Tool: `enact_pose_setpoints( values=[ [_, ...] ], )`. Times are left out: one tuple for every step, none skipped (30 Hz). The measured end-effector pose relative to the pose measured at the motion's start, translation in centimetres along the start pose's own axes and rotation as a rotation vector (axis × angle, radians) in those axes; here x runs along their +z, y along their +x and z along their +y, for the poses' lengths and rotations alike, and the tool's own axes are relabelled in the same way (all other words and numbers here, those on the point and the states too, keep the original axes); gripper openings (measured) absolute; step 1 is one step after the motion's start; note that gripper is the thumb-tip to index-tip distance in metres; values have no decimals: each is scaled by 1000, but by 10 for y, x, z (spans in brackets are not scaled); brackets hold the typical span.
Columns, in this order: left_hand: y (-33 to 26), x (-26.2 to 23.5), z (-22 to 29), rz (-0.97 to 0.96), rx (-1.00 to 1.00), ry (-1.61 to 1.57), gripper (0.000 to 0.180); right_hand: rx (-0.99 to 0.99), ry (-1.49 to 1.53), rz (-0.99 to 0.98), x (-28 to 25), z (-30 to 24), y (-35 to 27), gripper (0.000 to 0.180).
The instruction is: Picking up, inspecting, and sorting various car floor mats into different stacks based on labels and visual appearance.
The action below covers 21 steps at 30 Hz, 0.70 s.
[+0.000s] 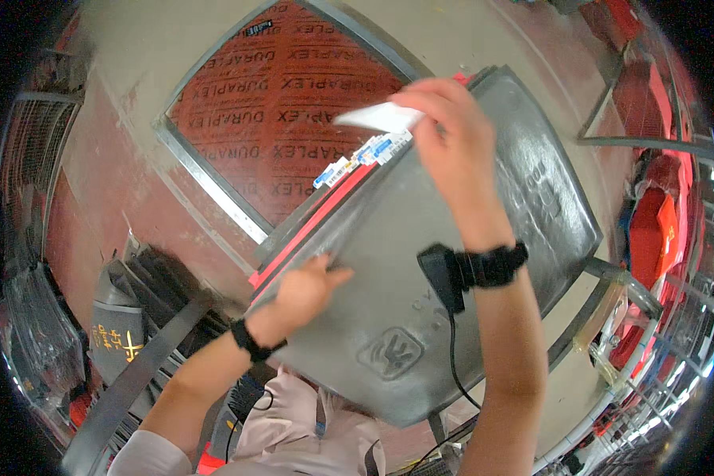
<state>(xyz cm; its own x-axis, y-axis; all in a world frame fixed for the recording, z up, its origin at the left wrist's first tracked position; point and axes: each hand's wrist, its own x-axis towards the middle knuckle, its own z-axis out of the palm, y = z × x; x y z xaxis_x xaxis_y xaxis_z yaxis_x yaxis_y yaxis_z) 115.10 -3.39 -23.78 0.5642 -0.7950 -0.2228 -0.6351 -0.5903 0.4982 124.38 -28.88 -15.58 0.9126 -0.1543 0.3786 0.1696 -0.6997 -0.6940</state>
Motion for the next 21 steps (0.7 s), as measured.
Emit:
enact_pose_setpoints(
  values=[
    [-5,-8,16,29,64,7,43,0,-14,-10,12,9,11,23],
    [-6,-12,26,55,123,17,47,-51,-170,-368,32,24,18,19],
    [-4,-17,30,61,126,13,47,-105,-328,-720,51,32,22,16],
    [-4,-20,29,70,81,25,49,46,-595,-1051,75,34,22,16],
    [-2,-21,30,87,47,23,52,115,-583,-1013,84,52,5,12],
    [2,-14,23,93,53,16,52,183,-644,-1029,89,68,-10,12],
    [8,-3,9,23,-71,25,53,209,-681,-1111,95,72,-15,16],
    [14,9,-5,-45,-192,31,55,238,-723,-1192,95,78,-19,22],
    [19,21,-20,39,-182,-159,58,237,-725,-1191,88,78,-22,22],
    [20,19,-21,38,-182,-158,58,79,-662,-898,75,72,-30,25],
    [21,17,-19,57,-151,-155,58,-71,-595,-602,58,65,-38,29],
    [21,13,-18,77,-124,-145,58,-32,-499,-451,38,51,-45,30],
    [20,13,-15,82,-119,-149,58,5,-413,-304,11,35,-56,32],
    [16,18,-13,105,-134,-148,58,89,-448,-304,-14,23,-81,30],
    [13,16,-16,140,-147,-138,58,163,-484,-291,-40,7,-104,29],
    [13,17,-14,155,-142,-142,58,218,-515,-316,-66,2,-136,29],
    [12,16,-13,93,-162,-90,58,361,-483,-313,-87,-6,-165,28],
    [11,13,-12,34,-187,-32,58,471,-426,-245,-96,-5,-203,25],
    [11,17,-7,-11,-203,75,51,623,-336,-251,-101,-14,-233,24],
    [8,19,10,1,-218,58,51,771,-237,-270,-109,-20,-249,24],
    [3,19,29,48,-115,151,43,758,-254,-287,-112,-25,-248,24]
  ],
)
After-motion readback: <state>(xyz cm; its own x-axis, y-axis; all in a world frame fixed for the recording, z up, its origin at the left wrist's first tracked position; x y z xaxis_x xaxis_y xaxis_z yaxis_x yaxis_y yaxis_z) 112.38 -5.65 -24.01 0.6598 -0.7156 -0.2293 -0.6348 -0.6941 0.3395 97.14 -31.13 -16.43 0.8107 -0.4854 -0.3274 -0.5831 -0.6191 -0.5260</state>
